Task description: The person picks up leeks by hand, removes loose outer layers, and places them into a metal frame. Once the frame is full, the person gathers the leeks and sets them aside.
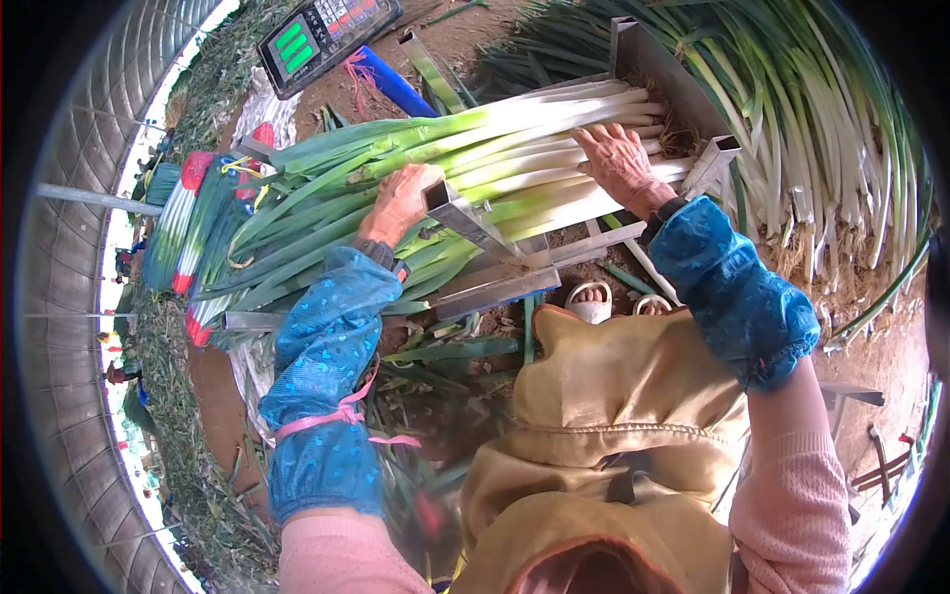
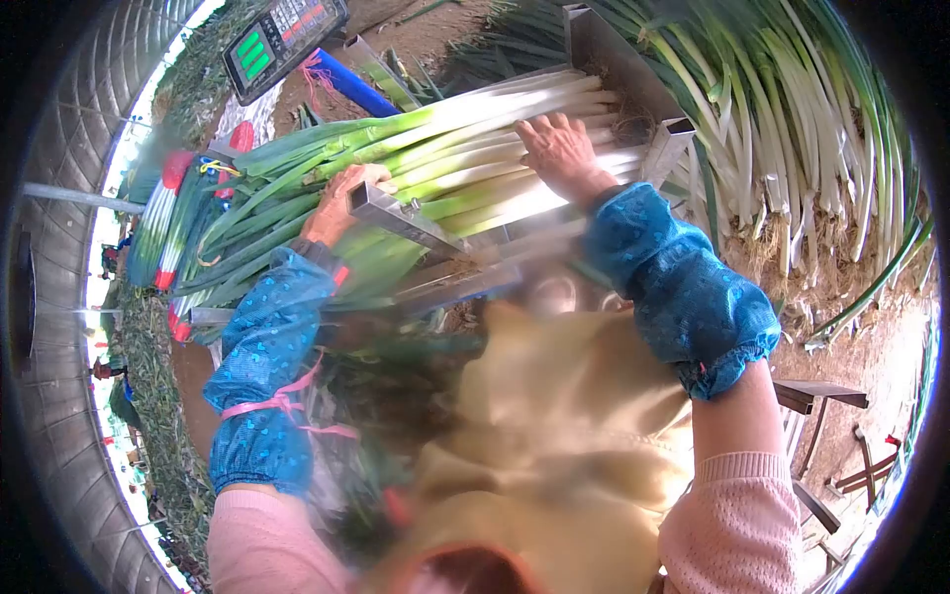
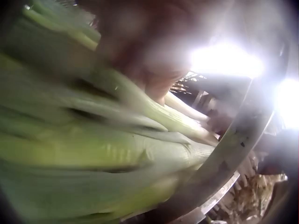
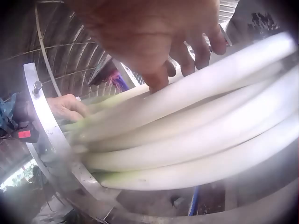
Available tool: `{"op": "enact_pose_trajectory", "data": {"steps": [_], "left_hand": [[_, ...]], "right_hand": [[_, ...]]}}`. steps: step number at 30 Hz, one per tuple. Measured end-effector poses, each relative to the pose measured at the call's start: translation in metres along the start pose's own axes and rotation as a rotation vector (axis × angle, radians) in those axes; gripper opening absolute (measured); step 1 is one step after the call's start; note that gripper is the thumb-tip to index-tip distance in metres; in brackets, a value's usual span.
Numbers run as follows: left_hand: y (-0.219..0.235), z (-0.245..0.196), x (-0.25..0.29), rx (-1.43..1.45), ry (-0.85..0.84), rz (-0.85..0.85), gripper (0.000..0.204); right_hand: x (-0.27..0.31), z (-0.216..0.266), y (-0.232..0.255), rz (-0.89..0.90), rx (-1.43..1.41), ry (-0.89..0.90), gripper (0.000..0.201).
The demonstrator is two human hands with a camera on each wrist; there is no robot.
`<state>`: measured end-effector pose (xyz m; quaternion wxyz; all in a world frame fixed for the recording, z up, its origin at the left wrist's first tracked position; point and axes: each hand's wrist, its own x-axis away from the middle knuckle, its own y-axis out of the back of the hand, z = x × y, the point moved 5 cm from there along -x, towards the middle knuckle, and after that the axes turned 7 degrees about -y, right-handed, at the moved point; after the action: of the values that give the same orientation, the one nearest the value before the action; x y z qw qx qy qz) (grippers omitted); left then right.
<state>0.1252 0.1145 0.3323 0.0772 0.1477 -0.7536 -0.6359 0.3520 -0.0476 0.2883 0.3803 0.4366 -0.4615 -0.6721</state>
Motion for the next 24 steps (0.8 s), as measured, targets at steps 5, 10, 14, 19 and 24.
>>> {"op": "enact_pose_trajectory", "data": {"steps": [5,10,14,19,24], "left_hand": [[0.006,-0.003,0.000,0.118,-0.176,-0.043,0.028],[0.017,-0.009,-0.012,0.205,0.060,0.255,0.019],[0.013,-0.013,0.000,0.200,-0.393,-0.155,0.027],[0.061,-0.019,0.004,-0.134,0.164,-0.002,0.024],[0.092,-0.050,0.021,-0.081,0.255,0.267,0.023]], "right_hand": [[-0.002,-0.003,-0.008,0.072,-0.023,0.027,0.045],[-0.007,-0.003,-0.010,0.150,-0.118,0.016,0.047],[-0.016,-0.004,-0.006,0.032,-0.253,0.057,0.033],[-0.016,0.011,0.053,-0.241,-0.170,0.164,0.026],[-0.003,-0.001,0.065,0.038,-0.276,0.159,0.020]]}}
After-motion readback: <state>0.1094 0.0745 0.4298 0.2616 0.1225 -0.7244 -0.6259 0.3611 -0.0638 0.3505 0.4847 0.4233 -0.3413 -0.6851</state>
